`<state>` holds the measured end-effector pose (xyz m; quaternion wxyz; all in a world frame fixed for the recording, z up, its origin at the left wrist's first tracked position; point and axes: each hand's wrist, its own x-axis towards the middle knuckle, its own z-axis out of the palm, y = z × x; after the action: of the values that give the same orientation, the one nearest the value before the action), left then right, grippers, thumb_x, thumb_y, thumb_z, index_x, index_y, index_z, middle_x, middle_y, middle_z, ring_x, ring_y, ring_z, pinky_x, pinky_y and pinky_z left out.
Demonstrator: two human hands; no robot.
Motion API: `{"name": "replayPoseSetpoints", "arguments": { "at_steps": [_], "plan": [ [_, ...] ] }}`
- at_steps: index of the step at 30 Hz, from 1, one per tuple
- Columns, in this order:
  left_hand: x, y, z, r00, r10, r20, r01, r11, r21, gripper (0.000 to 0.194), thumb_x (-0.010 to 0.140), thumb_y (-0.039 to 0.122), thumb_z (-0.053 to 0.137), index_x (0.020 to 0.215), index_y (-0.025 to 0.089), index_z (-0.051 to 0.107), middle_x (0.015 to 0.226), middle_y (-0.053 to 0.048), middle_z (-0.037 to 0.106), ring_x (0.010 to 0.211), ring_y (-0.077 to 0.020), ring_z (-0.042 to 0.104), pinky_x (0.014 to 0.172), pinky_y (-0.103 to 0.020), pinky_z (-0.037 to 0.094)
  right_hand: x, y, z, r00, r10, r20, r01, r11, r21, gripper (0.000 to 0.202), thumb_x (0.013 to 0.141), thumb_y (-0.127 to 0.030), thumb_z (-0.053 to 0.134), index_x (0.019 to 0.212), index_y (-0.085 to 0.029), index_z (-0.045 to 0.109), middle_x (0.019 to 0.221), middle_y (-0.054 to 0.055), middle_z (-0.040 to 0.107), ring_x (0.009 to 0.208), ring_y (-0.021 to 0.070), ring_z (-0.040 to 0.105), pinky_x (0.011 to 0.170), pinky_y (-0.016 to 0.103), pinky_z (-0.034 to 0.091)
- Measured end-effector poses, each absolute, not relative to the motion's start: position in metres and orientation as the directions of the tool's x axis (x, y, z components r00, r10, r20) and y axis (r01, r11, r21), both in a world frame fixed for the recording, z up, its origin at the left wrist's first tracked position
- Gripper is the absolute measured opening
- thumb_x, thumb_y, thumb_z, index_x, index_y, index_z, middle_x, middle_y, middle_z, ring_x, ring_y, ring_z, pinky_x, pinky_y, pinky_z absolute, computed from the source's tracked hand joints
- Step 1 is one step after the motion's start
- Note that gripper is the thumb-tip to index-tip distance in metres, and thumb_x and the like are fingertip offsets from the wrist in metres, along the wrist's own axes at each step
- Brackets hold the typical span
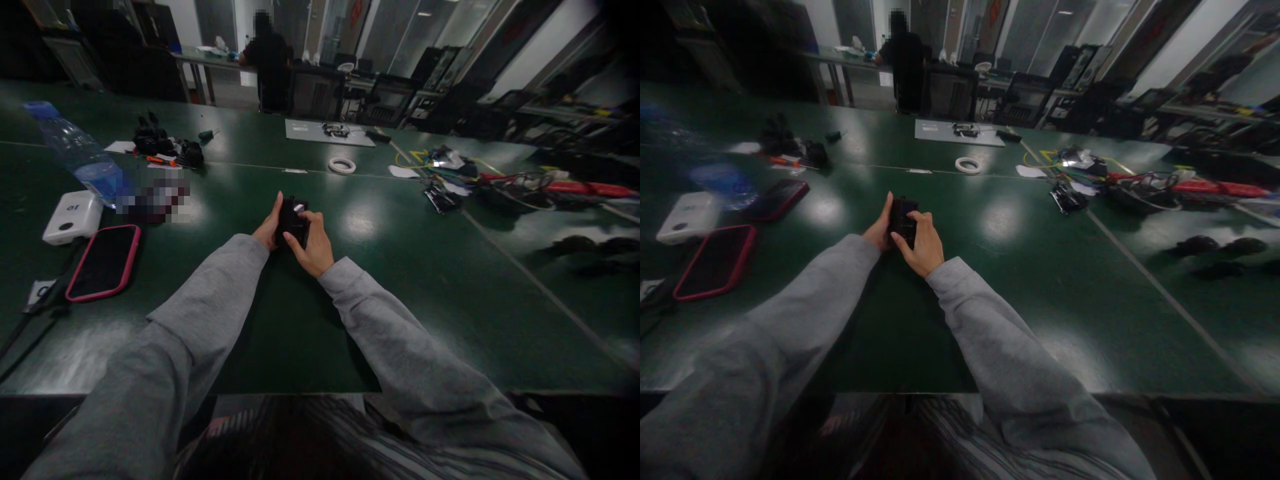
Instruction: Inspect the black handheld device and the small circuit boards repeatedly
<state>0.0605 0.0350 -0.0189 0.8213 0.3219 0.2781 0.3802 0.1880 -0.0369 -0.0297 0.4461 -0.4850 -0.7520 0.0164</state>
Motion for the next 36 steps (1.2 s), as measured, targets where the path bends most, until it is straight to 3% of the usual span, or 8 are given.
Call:
{"name": "replayPoseSetpoints", "arguments": {
  "at_steps": [7, 14, 19, 23, 27, 32, 36],
  "plan": [
    [0.062, 0.034, -0.016, 0.541, 0.812, -0.219, -0.435, 0.493, 0.754, 0.080, 0.083, 0.081, 0.036, 0.114, 0.015, 0.067, 0.093, -0.016, 0.073, 0.103, -0.0313, 0.068, 0.090, -0.045, 0.056, 0.187, -0.034, -0.032, -0.127, 0.763, 0.633, 0.737, 0.500, -0.455, 0.067, 0.087, -0.065, 0.053, 0.132, -0.019, 0.036, 0.119, 0.013, 0.046, 0.104, 0.0243, 0.056, 0.090, 0.046, 0.055],
    [0.059, 0.036, -0.018, 0.505, 0.822, -0.264, -0.465, 0.517, 0.718, 0.088, 0.079, 0.088, 0.022, 0.116, 0.021, 0.066, 0.093, -0.013, 0.073, 0.107, -0.0339, 0.065, 0.089, -0.050, 0.055, 0.186, -0.036, -0.035, -0.088, 0.789, 0.608, 0.729, 0.467, -0.501, 0.065, 0.090, -0.057, 0.049, 0.140, -0.021, 0.027, 0.135, 0.016, 0.048, 0.106, 0.0260, 0.062, 0.083, 0.044, 0.057],
    [0.054, 0.039, -0.019, 0.480, 0.845, -0.234, -0.560, 0.501, 0.660, 0.073, 0.089, 0.075, 0.027, 0.117, 0.018, 0.064, 0.090, -0.010, 0.073, 0.111, -0.0289, 0.064, 0.096, -0.044, 0.051, 0.191, -0.038, -0.030, 0.065, 0.699, 0.712, 0.700, 0.477, -0.532, 0.062, 0.094, -0.049, 0.046, 0.144, -0.022, 0.022, 0.133, 0.015, 0.049, 0.114, 0.0244, 0.059, 0.091, 0.044, 0.055],
    [0.049, 0.042, -0.020, 0.481, 0.871, -0.103, -0.627, 0.424, 0.653, 0.068, 0.093, 0.067, 0.023, 0.116, 0.017, 0.063, 0.109, -0.010, 0.073, 0.121, -0.0225, 0.059, 0.097, -0.036, 0.049, 0.200, -0.034, -0.028, 0.175, 0.582, 0.794, 0.716, 0.478, -0.509, 0.058, 0.096, -0.047, 0.043, 0.144, -0.021, 0.023, 0.141, 0.016, 0.040, 0.133, 0.0251, 0.046, 0.106, 0.048, 0.046],
    [0.048, 0.043, -0.021, 0.514, 0.858, -0.019, -0.623, 0.388, 0.679, 0.068, 0.093, 0.065, 0.020, 0.115, 0.018, 0.064, 0.126, -0.010, 0.068, 0.129, -0.0241, 0.054, 0.099, -0.039, 0.047, 0.208, -0.022, -0.035, 0.214, 0.616, 0.758, 0.716, 0.429, -0.550, 0.058, 0.095, -0.044, 0.046, 0.143, -0.019, 0.026, 0.139, 0.016, 0.043, 0.130, 0.0247, 0.047, 0.107, 0.050, 0.045],
    [0.048, 0.044, -0.021, 0.552, 0.834, -0.002, -0.601, 0.400, 0.692, 0.067, 0.094, 0.063, 0.021, 0.115, 0.017, 0.065, 0.126, -0.011, 0.068, 0.128, -0.0245, 0.055, 0.099, -0.037, 0.045, 0.213, -0.012, -0.045, 0.237, 0.679, 0.694, 0.705, 0.371, -0.604, 0.056, 0.091, -0.041, 0.048, 0.139, -0.015, 0.034, 0.135, 0.018, 0.048, 0.127, 0.0266, 0.049, 0.107, 0.053, 0.043],
    [0.048, 0.044, -0.020, 0.545, 0.838, -0.025, -0.589, 0.404, 0.700, 0.066, 0.093, 0.063, 0.023, 0.115, 0.018, 0.065, 0.126, -0.010, 0.067, 0.129, -0.0237, 0.054, 0.099, -0.035, 0.045, 0.213, -0.012, -0.046, 0.226, 0.651, 0.725, 0.740, 0.369, -0.562, 0.054, 0.091, -0.040, 0.048, 0.138, -0.015, 0.036, 0.134, 0.018, 0.049, 0.128, 0.0273, 0.048, 0.106, 0.053, 0.044]
  ]
}}
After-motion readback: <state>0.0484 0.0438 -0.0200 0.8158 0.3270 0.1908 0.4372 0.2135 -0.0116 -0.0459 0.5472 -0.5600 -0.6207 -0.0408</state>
